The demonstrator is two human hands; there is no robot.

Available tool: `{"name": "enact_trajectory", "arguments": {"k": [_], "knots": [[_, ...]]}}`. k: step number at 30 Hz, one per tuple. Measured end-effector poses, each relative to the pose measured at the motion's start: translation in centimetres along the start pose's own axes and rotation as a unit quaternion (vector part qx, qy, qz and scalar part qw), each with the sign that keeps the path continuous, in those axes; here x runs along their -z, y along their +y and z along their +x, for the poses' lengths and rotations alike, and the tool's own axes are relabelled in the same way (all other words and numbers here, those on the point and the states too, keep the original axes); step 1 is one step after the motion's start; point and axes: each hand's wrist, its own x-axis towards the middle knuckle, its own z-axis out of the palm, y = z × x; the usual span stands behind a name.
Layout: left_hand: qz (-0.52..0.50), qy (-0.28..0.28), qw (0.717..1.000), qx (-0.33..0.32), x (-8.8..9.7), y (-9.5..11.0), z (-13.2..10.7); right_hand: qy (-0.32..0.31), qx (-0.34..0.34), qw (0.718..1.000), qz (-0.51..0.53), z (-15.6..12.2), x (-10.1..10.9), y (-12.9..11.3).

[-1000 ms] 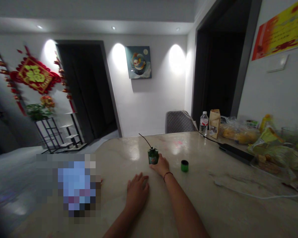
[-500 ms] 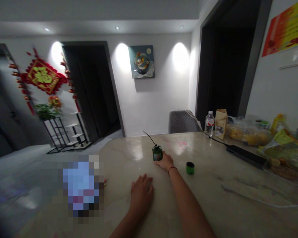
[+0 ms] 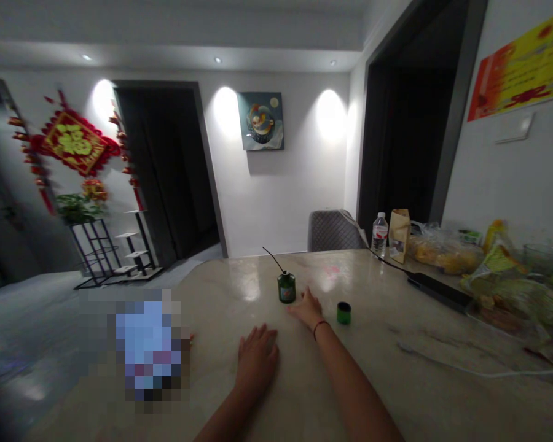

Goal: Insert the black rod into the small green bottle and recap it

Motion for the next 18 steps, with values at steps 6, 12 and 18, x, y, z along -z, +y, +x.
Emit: {"name": "enact_trajectory", "arguments": {"k": [6, 12, 18], "knots": [[-0.006, -0.003, 1.0, 0.012, 0.0, 0.1, 0.0, 0.04, 0.023, 0.998, -0.047, -2.5, 0.7, 1.0], [-0.017, -0.015, 0.999, 0.03, 0.9, 0.1, 0.4, 0.013, 0.083, 0.993, -0.083, -5.1, 2.3, 2.2], [0.005, -0.005, 1.0, -0.022, 1.9, -1.0, 0.7, 0.004, 0.147, 0.987, -0.063, -7.0, 3.5, 2.4]]}}
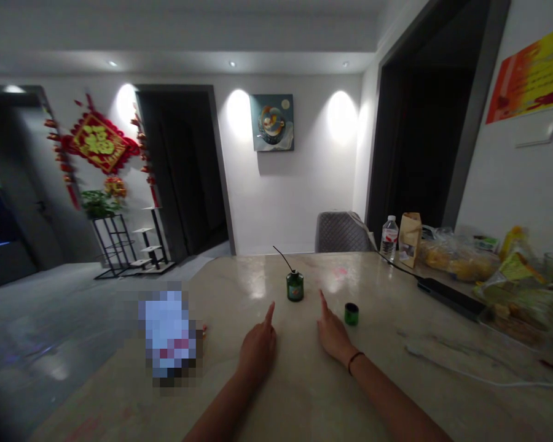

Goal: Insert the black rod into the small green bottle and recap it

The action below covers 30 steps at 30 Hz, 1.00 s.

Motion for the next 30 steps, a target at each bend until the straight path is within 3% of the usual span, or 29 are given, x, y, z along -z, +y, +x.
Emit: {"name": "enact_trajectory", "arguments": {"k": [9, 18, 23, 27, 30], "knots": [[0.025, -0.038, 0.999, -0.026, -0.4, -0.2, 0.2, -0.098, -0.016, 0.99, 0.099, -0.8, 1.3, -0.7], [-0.002, -0.046, 0.998, -0.034, -0.4, -0.4, 0.2, -0.078, 0.071, 0.994, 0.031, -1.7, 1.7, -1.4], [-0.007, -0.051, 0.998, -0.028, 0.0, -0.2, 0.2, -0.08, 0.093, 0.987, -0.107, -1.7, 1.5, -1.1], [0.001, -0.042, 0.998, -0.042, -0.2, -0.3, 0.2, -0.064, 0.116, 0.948, -0.289, -2.1, 0.8, -1.8], [0.007, -0.032, 0.998, -0.045, -0.4, -0.4, 0.3, -0.048, 0.114, 0.924, -0.361, -2.4, 0.5, -2.6]]}}
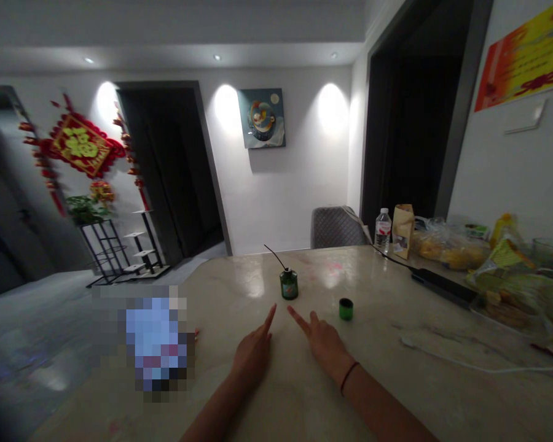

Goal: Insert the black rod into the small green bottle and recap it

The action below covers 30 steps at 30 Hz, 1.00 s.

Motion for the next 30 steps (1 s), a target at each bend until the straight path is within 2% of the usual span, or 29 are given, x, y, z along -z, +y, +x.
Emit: {"name": "enact_trajectory", "arguments": {"k": [6, 11, 13, 16, 20, 25, 30], "knots": [[0.022, -0.013, 1.0, 0.012, -0.1, 0.0, 0.1, 0.013, -0.009, 1.0, -0.01, -0.1, -0.1, -0.1], [-0.002, 0.01, 0.999, 0.049, -0.5, -0.2, 0.1, 0.026, -0.013, 0.999, 0.03, 0.1, -0.4, 0.7], [0.01, 0.021, 0.998, 0.064, -0.5, -0.3, 0.1, 0.021, -0.016, 0.999, 0.045, 0.3, -0.1, 1.0], [0.035, 0.013, 0.998, 0.049, -0.4, -0.3, 0.1, 0.008, -0.022, 0.997, 0.078, 1.0, 1.1, 1.3], [0.044, -0.004, 0.998, 0.04, -0.1, -0.2, 0.2, 0.04, -0.052, 0.988, 0.142, 3.8, 2.9, 1.3], [0.033, -0.007, 0.998, 0.046, 0.1, -0.2, 0.1, 0.105, -0.112, 0.961, 0.229, 9.4, 4.4, 1.2], [0.027, -0.008, 0.999, 0.046, 0.0, -0.3, 0.2, 0.106, -0.08, 0.97, 0.205, 12.4, 4.3, 0.5]]}}
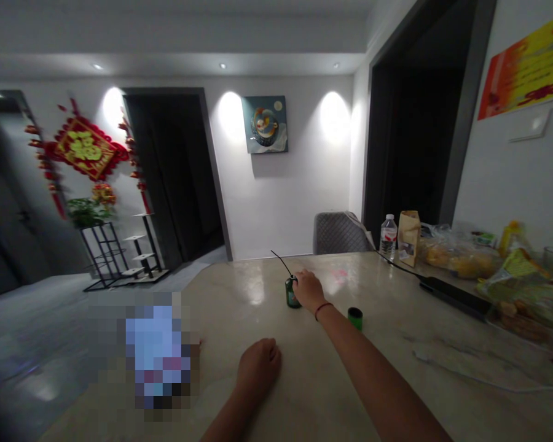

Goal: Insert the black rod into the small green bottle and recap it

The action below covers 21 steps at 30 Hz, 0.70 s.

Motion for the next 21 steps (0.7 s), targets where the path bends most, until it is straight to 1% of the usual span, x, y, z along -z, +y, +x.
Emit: {"name": "enact_trajectory", "arguments": {"k": [3, 7, 9, 13, 16, 19, 21], "knots": [[-0.004, 0.004, 1.0, -0.006, -0.2, -0.1, 0.1, 0.028, -0.003, 0.999, -0.017, 0.2, -0.6, -0.4], [-0.01, 0.001, 1.0, -0.001, -0.3, -0.1, 0.1, 0.063, -0.007, 0.998, -0.019, 0.8, -0.8, -0.8], [-0.013, 0.002, 1.0, -0.001, -0.3, -0.1, 0.1, 0.055, -0.009, 0.998, -0.018, 1.4, -0.7, -0.9], [-0.019, 0.007, 1.0, -0.006, -0.6, -0.2, 0.2, 0.015, -0.029, 0.999, -0.014, 2.5, -0.8, -0.9], [-0.021, 0.009, 1.0, -0.008, -0.7, -0.3, 0.2, -0.001, -0.026, 1.0, -0.008, 3.1, -0.9, -0.8], [-0.021, 0.006, 1.0, -0.005, -0.6, -0.3, 0.2, 0.001, -0.027, 1.0, -0.002, 3.6, -0.2, -0.8], [-0.019, 0.004, 1.0, -0.004, -0.4, -0.3, 0.1, 0.016, -0.034, 0.999, 0.002, 3.7, 0.7, -0.8]]}}
